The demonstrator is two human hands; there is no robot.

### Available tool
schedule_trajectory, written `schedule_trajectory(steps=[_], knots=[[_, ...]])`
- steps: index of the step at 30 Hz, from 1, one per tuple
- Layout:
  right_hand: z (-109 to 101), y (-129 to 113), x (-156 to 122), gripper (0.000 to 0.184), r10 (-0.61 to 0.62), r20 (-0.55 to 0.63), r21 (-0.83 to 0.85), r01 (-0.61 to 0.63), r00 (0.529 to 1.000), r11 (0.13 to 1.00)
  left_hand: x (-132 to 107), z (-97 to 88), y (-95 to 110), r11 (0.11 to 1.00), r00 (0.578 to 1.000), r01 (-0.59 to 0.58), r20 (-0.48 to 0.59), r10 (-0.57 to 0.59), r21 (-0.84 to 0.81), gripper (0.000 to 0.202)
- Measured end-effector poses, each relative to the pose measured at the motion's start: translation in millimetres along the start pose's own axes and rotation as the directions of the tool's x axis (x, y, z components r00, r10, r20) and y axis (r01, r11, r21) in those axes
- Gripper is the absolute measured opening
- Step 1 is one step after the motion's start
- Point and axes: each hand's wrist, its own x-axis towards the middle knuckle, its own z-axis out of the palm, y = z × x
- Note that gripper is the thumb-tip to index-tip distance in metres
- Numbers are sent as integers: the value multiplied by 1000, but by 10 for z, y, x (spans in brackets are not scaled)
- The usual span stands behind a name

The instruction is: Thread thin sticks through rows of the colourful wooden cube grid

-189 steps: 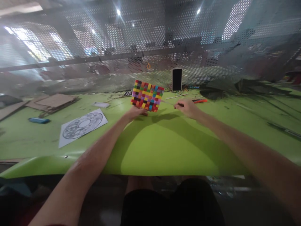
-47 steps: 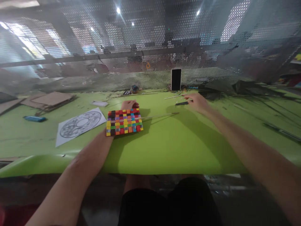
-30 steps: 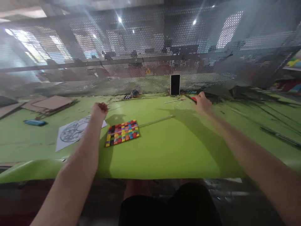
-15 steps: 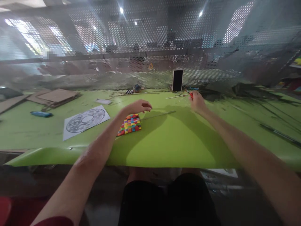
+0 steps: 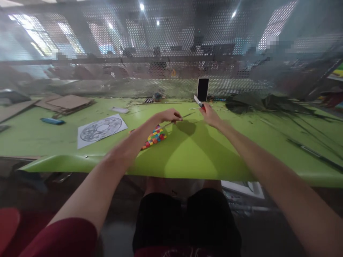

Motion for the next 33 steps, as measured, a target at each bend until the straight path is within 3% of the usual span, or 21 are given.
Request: schedule_trajectory(steps=[4, 7, 11, 15, 22, 27, 33], knots=[[7, -305, -51, 42, 67, 113, -106, -55, 991, 993, 98, -8, 13, 935, 981, 78, -139, -133, -346, 6], [56, -435, -155, 43, 20, 197, -157, 12, 980, 988, 58, 61, 40, 813, 970, 83, -139, -198, -576, 11], [132, -504, -260, 45, -31, 250, -229, 90, 968, 969, -130, 217, -4, 679, 959, 94, -118, -259, -728, 12], [183, -510, -260, 45, -93, 245, -171, 137, 965, 976, -255, 319, -48, 622, 958, 75, -117, -261, -779, 9], [169, -478, -279, 44, -85, 233, -172, 127, 969, 977, -255, 315, -21, 626, 961, 99, -90, -263, -774, 17], [176, -530, -333, 45, -91, 235, -256, 152, 968, 954, -270, 330, -52, 594, 977, 45, -89, -194, -803, 22], [183, -548, -358, 44, -93, 224, -245, 149, 970, 958, -274, 364, -59, 605, 986, 9, -94, -139, -796, 23]])
